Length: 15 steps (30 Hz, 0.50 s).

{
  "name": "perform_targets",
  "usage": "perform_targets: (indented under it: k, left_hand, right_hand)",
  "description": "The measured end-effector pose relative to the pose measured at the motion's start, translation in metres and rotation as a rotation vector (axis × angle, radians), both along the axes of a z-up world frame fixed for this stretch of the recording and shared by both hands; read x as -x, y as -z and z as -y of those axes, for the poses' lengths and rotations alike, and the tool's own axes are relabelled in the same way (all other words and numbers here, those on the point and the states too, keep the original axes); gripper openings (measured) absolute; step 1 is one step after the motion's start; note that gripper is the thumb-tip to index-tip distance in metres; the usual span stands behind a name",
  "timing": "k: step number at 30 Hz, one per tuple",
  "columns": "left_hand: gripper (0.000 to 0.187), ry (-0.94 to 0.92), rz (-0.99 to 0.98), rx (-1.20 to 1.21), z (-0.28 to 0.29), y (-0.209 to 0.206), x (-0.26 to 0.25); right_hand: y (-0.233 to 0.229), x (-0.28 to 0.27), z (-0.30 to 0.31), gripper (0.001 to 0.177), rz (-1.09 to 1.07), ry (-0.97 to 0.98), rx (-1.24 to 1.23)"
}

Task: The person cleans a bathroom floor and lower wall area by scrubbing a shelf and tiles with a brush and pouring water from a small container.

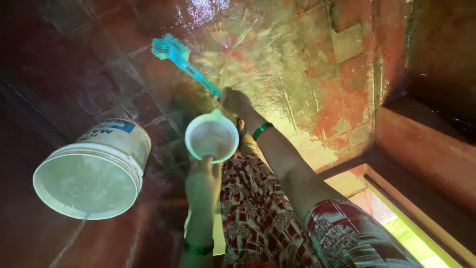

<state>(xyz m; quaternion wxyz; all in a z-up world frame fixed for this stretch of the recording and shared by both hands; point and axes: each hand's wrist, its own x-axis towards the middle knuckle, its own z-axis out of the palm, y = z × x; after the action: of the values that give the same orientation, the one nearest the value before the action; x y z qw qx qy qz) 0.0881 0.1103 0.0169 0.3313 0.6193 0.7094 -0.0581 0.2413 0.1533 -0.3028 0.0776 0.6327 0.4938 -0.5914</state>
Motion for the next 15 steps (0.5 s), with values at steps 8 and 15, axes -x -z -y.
perform_targets:
  k: [8,15]
  left_hand:
    - [0.024,-0.222,-0.132,-0.196,0.016,-0.004,0.083]
    - [0.021,-0.665,-0.165,-0.344,0.039,-0.027,0.155]
  right_hand:
    - [0.069,-0.084,-0.050,0.034,0.359,0.031,-0.156]
    - [0.008,-0.001,-0.022,0.033,0.287,-0.028,-0.463]
